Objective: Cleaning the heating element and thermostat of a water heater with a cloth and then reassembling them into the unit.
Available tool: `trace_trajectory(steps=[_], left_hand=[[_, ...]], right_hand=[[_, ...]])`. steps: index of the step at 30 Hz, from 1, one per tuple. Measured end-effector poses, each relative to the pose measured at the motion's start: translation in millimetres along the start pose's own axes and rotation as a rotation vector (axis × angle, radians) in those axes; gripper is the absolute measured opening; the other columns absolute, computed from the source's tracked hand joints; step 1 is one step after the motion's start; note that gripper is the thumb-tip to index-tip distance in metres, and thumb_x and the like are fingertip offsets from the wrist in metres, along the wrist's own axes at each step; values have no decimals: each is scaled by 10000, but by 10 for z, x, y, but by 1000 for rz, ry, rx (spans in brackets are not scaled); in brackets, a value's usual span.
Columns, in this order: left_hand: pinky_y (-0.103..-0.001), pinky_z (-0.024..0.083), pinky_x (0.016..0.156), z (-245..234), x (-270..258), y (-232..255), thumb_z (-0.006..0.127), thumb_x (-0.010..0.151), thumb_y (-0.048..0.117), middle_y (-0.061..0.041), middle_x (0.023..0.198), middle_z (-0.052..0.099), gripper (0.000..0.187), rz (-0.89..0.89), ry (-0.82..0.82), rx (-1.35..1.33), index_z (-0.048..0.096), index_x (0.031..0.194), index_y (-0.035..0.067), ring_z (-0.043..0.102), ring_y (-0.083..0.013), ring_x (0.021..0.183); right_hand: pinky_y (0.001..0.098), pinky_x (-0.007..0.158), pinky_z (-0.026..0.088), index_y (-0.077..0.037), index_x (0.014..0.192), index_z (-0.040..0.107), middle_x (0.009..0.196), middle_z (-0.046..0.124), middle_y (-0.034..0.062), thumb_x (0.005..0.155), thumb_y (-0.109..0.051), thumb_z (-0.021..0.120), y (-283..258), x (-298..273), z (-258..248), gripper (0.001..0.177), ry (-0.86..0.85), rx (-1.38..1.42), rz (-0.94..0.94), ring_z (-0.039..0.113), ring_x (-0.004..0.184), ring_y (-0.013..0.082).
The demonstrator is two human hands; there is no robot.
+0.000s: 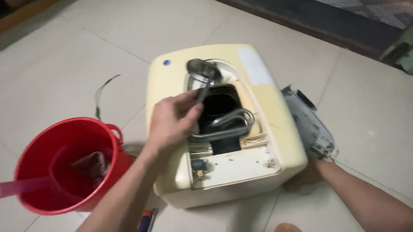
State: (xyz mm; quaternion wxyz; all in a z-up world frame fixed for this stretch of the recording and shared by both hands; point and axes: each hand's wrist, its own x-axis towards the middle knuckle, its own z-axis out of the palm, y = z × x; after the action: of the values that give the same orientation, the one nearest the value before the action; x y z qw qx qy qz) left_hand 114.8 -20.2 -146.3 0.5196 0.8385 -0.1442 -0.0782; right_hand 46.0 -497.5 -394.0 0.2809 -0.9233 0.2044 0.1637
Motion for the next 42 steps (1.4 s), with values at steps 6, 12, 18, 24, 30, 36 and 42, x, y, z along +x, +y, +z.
trace_trajectory(steps=[6,12,18,24,30,36,42], left_hand=[[-488,535,1025,-62,-73,129,647,950,320,-116,1201,754,490,-94,60,-75,638,1412,157,669,-262,1229],[-478,525,1034,-60,-92,276,667,955,310,-91,1266,732,507,-185,55,-58,621,1446,190,654,-261,1260],[-523,503,1035,-63,-113,312,635,957,256,-119,1262,737,497,-183,60,-69,624,1443,152,666,-308,1239],[-563,503,1029,-35,-146,407,650,943,241,-161,1228,747,481,-199,98,-66,654,1412,133,671,-348,1226],[-561,541,960,46,-120,569,650,911,188,-202,1200,755,488,-270,141,-77,677,1390,99,690,-294,1154],[-559,579,892,80,-45,503,694,882,154,-236,1181,753,500,-289,166,-67,693,1378,91,715,-375,1101],[-566,591,841,67,-33,425,678,882,118,-252,1175,758,495,-225,149,-121,684,1371,40,697,-309,1018]], right_hand=[[440,796,519,-15,1135,745,924,669,163,1044,-280,313,382,-49,-46,515,-106,103,85,654,900,318],[439,619,392,-79,1075,662,805,487,88,1020,-316,383,-256,42,-82,369,-1,407,158,474,709,254],[457,930,497,-40,1450,565,1214,617,157,1046,-315,356,185,334,178,531,-33,248,212,593,1158,313],[427,997,428,-81,1405,574,1303,538,110,973,-169,497,-492,-181,-214,448,68,35,204,464,1254,270],[462,1221,391,-183,1544,483,1591,392,72,993,-203,634,-176,502,-213,571,122,-197,223,296,1534,282],[557,1189,373,-149,1458,590,1655,325,121,1002,-341,629,-276,1040,-741,496,145,-292,133,269,1540,371],[614,1196,334,-78,1492,589,1711,250,163,976,-386,581,387,1957,-554,601,9,-362,42,235,1559,416]])
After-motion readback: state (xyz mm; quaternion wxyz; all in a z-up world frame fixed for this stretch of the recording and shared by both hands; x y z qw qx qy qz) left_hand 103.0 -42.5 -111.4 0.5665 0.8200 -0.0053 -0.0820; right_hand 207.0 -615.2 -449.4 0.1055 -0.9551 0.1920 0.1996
